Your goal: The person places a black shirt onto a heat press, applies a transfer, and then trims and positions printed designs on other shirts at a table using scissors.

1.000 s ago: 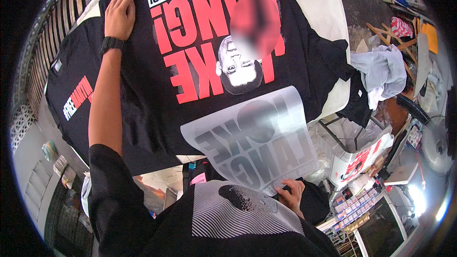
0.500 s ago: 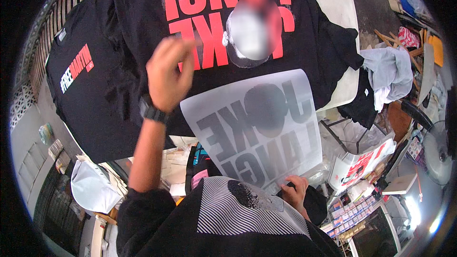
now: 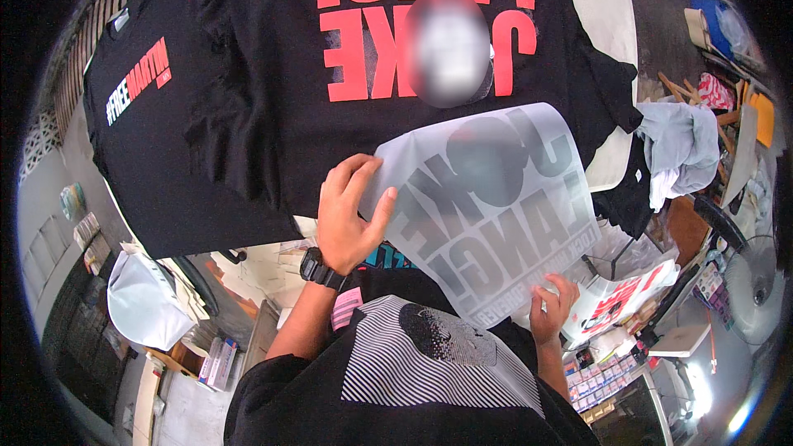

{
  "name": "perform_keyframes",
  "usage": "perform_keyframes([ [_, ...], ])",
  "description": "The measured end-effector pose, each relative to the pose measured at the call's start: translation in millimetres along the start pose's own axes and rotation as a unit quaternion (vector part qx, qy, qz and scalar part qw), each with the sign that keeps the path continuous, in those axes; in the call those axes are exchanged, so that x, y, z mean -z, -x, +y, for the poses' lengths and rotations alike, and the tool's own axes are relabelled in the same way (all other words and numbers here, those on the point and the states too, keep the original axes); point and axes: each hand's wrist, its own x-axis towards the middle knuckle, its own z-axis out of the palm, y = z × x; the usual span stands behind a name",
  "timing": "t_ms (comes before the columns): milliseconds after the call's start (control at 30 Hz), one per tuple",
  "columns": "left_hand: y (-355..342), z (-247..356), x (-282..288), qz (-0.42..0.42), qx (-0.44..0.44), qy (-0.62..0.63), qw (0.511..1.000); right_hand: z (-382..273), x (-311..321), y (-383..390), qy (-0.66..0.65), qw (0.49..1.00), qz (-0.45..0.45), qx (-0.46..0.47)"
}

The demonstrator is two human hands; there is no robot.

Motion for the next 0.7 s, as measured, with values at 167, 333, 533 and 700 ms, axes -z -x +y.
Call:
perform_keyframes([
  [167, -40, 10, 18, -0.060, -0.094, -0.062, 0.992, 1, 0, -10, 0.000, 1.000, 0.001, 0.007],
  [333, -54, 6, 14, -0.137, -0.079, -0.089, 0.983, 1, -1, -9, -0.005, 1.000, -0.012, 0.004],
  [533, -56, 6, 6, -0.111, -0.070, -0.086, 0.988, -10, 7, -23, -0.033, 0.999, 0.014, -0.031],
  [700, -63, 12, 3, -0.141, -0.106, -0.125, 0.976, -16, 28, -63, -0.020, 0.998, 0.063, -0.004],
])
